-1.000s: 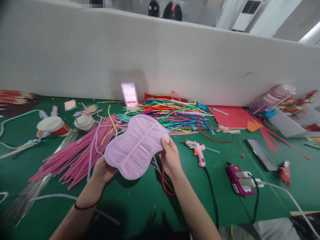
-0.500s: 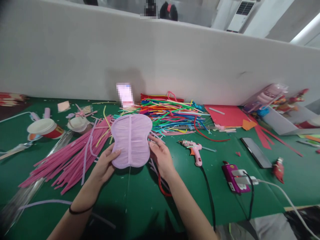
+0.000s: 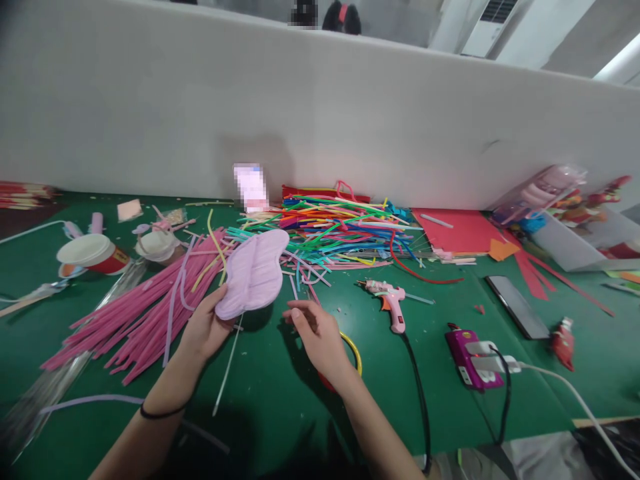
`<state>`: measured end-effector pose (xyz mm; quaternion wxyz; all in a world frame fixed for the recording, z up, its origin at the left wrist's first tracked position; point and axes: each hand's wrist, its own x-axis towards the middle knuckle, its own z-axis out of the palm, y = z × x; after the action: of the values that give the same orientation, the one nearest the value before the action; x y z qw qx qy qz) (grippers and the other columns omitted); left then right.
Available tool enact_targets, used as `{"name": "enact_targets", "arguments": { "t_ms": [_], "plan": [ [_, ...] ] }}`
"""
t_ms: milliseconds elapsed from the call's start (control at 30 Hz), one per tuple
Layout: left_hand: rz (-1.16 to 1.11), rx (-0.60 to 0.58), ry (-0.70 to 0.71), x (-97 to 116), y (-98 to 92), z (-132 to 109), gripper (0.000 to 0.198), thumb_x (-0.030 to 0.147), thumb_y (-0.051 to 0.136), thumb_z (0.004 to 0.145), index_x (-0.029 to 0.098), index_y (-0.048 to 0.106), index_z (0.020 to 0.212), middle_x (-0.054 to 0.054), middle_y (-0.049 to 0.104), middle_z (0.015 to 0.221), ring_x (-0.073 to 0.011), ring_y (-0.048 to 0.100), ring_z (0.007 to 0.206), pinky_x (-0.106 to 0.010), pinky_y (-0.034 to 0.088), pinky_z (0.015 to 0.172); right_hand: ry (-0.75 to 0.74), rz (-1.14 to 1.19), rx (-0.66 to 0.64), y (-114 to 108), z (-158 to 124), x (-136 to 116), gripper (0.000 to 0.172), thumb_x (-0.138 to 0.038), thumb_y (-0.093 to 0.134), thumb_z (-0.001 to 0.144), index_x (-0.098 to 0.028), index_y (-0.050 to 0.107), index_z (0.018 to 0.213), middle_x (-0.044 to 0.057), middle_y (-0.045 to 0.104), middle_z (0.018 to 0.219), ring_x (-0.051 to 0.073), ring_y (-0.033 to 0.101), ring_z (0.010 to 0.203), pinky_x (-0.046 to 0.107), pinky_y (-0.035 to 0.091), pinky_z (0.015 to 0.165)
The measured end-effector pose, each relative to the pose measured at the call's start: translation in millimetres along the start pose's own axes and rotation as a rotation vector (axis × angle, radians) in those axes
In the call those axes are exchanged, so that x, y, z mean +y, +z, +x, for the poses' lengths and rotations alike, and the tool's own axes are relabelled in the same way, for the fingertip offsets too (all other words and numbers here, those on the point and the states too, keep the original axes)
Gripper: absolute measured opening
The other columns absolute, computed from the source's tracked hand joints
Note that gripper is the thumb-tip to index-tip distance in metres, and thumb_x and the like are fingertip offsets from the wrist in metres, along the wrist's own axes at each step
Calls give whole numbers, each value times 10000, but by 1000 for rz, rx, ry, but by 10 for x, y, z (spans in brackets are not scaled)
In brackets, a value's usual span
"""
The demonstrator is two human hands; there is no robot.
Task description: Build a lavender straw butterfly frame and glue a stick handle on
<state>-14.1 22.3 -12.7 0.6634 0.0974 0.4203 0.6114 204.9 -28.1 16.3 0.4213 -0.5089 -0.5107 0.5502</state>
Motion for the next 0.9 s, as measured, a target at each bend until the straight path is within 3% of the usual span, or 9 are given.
{"name": "enact_targets", "arguments": {
  "t_ms": [100,167,267,367,467,567,667,900],
  "plan": [
    [-12,28,-47,15,31,-6,175,103,580,897,81,741,960,-98,791,942,-162,747,764,-226,629,682,-24,-106,103,-123,-63,17,368,-501,538,954,-205,674,1126,83,762,1023,216,716,967,339,554,845],
    [-3,23,-41,17,53,-13,188,99,564,907,76,740,969,-104,789,956,-166,746,774,-232,630,682,-51,-231,243,-279,-93,41,363,-501,532,951,-208,685,1101,81,757,1008,217,711,935,343,550,830],
    [8,22,-36,1,83,-16,201,92,546,917,69,738,969,-108,787,954,-171,742,785,-241,630,704,-76,-519,506,-591,-140,97,370,-515,526,931,-196,690,1022,92,738,980,229,686,870,354,532,782],
    [8,23,-54,-17,93,-17,207,85,528,926,59,726,981,-105,779,884,-161,731,729,-237,627,694,-76,-836,651,-913,-208,187,402,-534,494,922,-180,666,1003,116,713,962,266,653,858,398,499,788],
    [-31,-20,-113,-5,46,-40,249,71,486,937,58,698,1068,-69,730,724,-132,681,567,-197,584,534,-93,-1052,725,-1153,-288,298,494,-591,424,934,-151,646,979,153,681,922,312,619,886,430,469,790],
    [-145,-244,-276,32,-66,-84,401,13,425,927,76,616,1274,20,576,539,-72,524,356,-130,421,348,-104,-1164,763,-1282,-339,402,563,-638,360,949,-146,636,941,153,665,862,317,602,835,430,442,762],
    [-253,-454,-427,50,-188,-105,539,-37,380,913,99,506,1419,58,485,500,-34,436,287,-97,301,301,-112,-1262,779,-1319,-346,492,588,-633,314,970,-133,623,975,162,668,896,327,595,867,430,420,770],
    [-324,-564,-567,8,-299,-59,598,-40,414,904,109,432,1482,60,452,496,-34,436,287,-93,234,286,69,-1458,809,-1309,-288,705,712,-666,330,948,-21,574,1126,252,602,998,374,572,894,442,428,764]
  ]
}}
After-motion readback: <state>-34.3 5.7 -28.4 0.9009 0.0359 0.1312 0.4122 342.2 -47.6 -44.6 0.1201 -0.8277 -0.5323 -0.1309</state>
